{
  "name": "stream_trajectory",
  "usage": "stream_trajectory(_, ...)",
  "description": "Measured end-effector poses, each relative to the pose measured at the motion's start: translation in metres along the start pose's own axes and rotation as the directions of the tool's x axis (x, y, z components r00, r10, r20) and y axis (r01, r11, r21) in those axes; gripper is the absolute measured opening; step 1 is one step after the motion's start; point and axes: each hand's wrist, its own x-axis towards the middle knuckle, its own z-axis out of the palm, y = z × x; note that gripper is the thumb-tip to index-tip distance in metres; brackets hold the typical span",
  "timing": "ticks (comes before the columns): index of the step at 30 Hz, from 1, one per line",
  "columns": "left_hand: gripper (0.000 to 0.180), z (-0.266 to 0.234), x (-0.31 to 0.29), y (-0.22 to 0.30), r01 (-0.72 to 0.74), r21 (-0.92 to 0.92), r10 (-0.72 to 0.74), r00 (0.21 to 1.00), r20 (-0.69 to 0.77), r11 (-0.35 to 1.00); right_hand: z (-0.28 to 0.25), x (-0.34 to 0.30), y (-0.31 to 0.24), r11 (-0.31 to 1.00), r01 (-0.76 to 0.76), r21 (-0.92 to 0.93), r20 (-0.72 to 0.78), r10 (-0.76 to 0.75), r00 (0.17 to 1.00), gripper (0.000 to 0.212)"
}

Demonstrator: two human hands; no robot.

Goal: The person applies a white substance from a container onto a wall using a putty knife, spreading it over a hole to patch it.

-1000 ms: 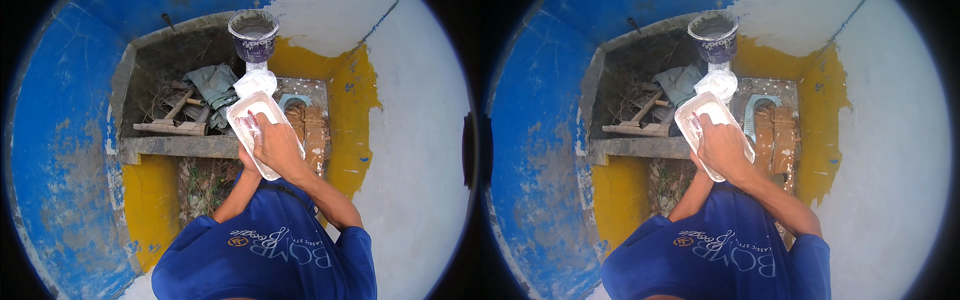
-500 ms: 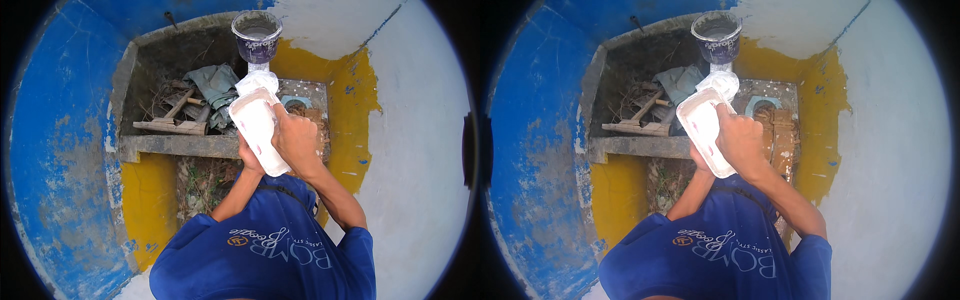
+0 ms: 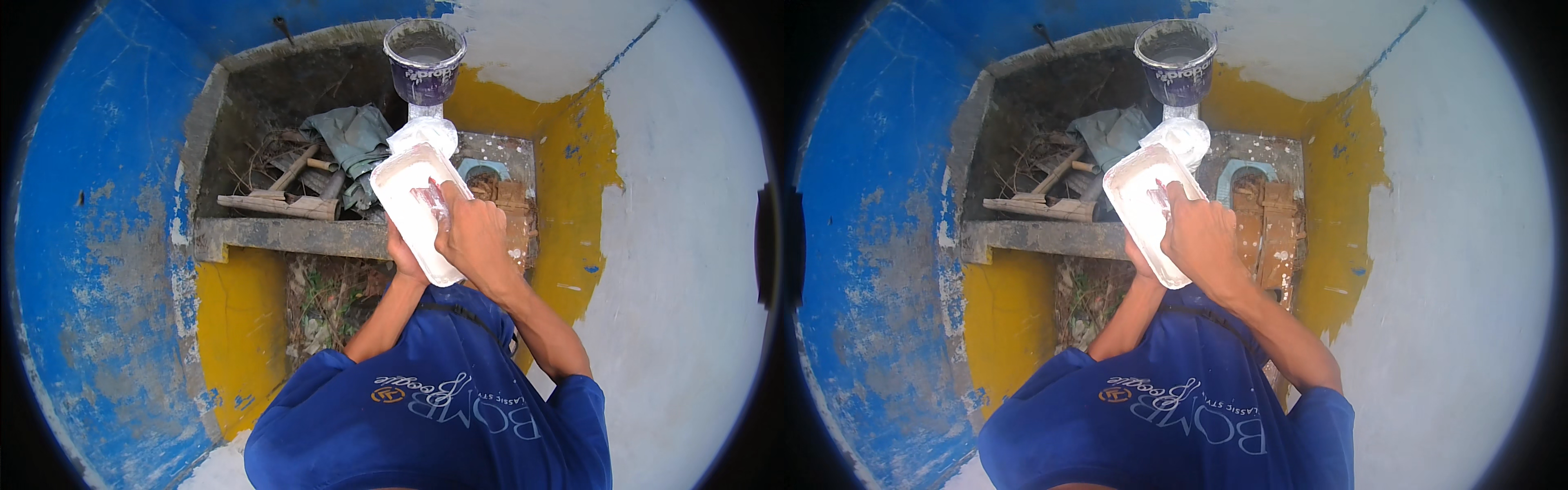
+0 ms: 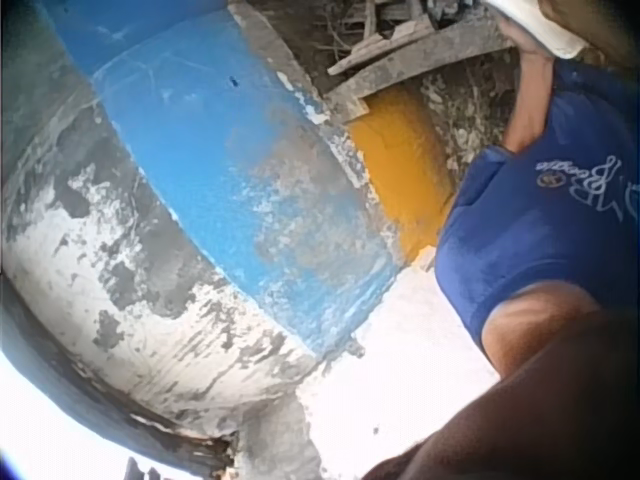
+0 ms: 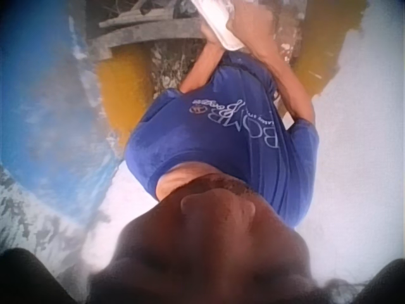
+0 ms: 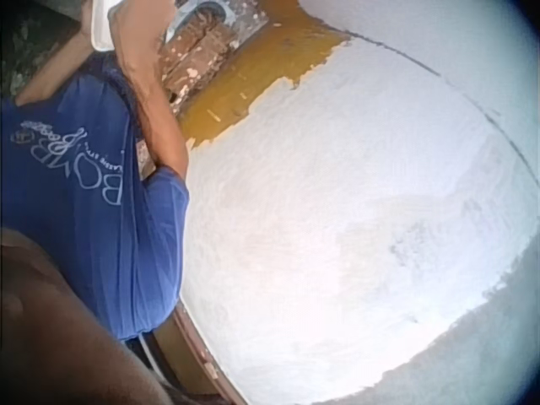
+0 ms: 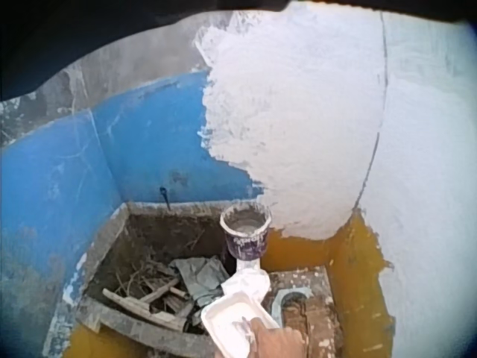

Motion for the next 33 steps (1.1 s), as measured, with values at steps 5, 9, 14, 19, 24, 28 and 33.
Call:
stream_trajectory(5,0.066,0.002,-0.005,-0.003,0.003,-0.076,-0.001,1.000,0.030,0.997,0.004,-0.002,-0.003,0.999,0.038,0.005,-0.004,-0.038,0.999,0.027)
stream_trajectory(9,0.069,-0.008,-0.006,0.000,0.020,-0.036,-0.014,0.986,0.167,0.999,-0.005,0.004,0.007,0.999,-0.052,-0.018,-0.042,0.051,0.998,0.028)
stream_trajectory(14,0.068,-0.003,-0.006,-0.003,0.036,-0.065,-0.026,0.990,0.136,0.997,0.000,0.012,-0.002,0.998,-0.002,-0.064,-0.108,-0.005,0.994,0.023)
stream_trajectory(19,0.064,0.001,-0.009,0.002,0.085,-0.019,-0.084,0.996,0.026,0.996,0.003,0.013,0.005,0.991,0.121,-0.056,-0.016,-0.122,0.992,0.023)
stream_trajectory(24,0.061,-0.011,-0.008,0.005,0.060,0.012,-0.061,0.997,0.040,0.998,-0.013,0.003,0.006,0.996,0.091,0.018,0.128,-0.093,0.987,0.035)
stream_trajectory(28,0.058,-0.012,-0.006,0.001,0.055,-0.062,-0.044,0.985,0.168,0.997,-0.008,-0.001,-0.001,0.994,-0.037,0.107,0.042,0.033,0.999,0.037)
stream_trajectory(33,0.061,-0.015,-0.002,-0.001,0.048,-0.042,-0.040,0.985,0.170,0.998,-0.003,-0.001,0.003,0.979,-0.165,0.120,-0.035,0.170,0.985,0.039)
